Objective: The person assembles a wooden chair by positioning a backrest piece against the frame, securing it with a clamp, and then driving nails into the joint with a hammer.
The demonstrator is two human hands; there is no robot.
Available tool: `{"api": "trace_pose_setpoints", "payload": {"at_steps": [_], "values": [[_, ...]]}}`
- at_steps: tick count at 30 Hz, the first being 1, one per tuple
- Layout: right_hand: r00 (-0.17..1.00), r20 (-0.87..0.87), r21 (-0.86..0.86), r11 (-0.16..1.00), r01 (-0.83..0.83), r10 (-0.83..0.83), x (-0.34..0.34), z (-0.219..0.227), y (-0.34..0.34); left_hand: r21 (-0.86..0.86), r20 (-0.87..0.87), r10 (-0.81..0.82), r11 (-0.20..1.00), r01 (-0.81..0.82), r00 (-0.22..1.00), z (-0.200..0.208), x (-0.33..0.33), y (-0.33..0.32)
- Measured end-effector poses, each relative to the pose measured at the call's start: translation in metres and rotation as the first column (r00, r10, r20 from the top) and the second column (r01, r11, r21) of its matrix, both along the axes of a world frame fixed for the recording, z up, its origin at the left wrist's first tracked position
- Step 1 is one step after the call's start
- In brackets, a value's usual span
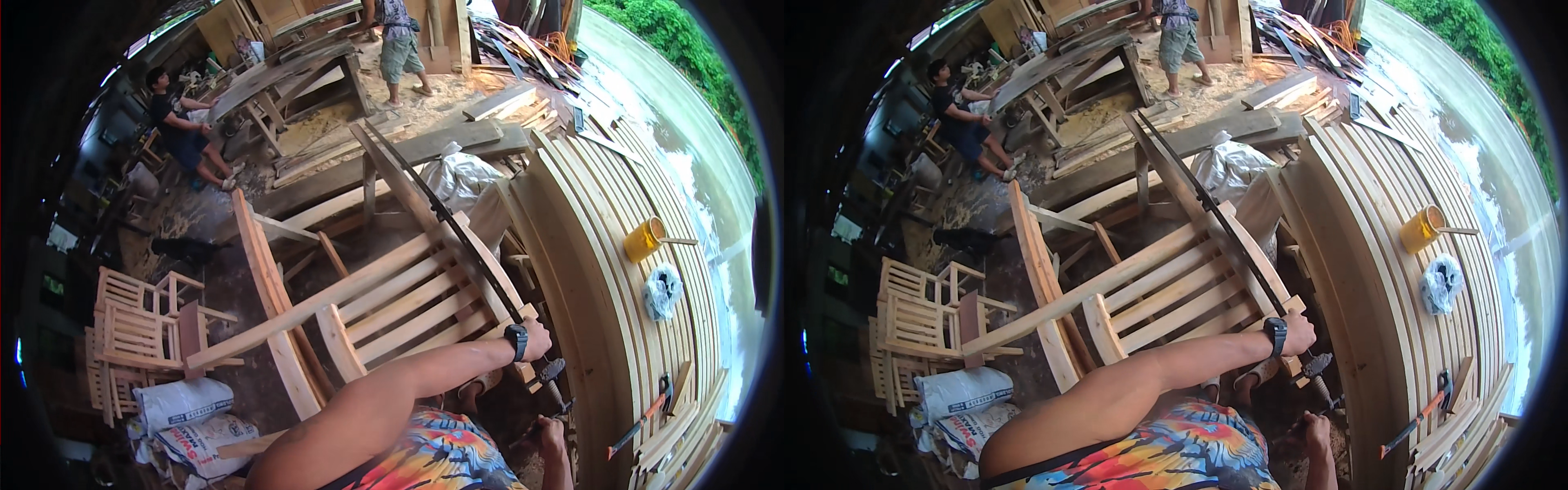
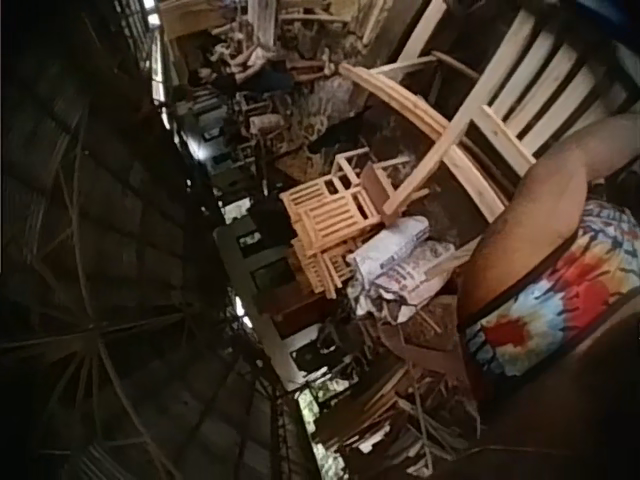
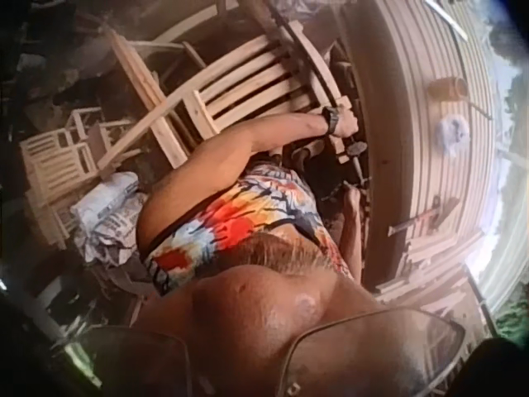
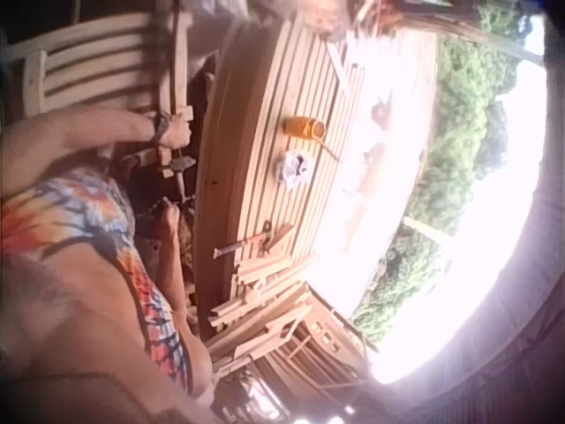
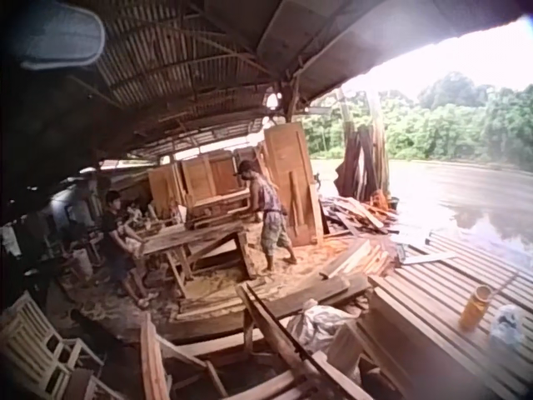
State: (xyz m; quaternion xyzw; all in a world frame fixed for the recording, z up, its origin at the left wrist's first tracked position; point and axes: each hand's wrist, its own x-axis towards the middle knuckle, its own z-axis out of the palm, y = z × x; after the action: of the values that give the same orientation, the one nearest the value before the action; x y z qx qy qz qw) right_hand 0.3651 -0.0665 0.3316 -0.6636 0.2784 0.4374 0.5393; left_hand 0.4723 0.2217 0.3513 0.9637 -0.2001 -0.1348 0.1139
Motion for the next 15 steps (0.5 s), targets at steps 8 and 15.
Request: {"api": "trace_pose_setpoints", "payload": {"at_steps": [8,15], "values": [[0.924,0.243,-0.349,0.915,-0.2,0.295,-0.019,0.036,0.031,0.024,0.089,0.016,1.0,-0.018,0.996,0.0,-0.022,0.007],[0.771,0.38,-0.461,0.827,-0.322,0.511,-0.02,-0.024,-0.008,0.009,-0.095,-0.013,1.0,0.014,0.995,0.007,-0.003,0.0]]}}
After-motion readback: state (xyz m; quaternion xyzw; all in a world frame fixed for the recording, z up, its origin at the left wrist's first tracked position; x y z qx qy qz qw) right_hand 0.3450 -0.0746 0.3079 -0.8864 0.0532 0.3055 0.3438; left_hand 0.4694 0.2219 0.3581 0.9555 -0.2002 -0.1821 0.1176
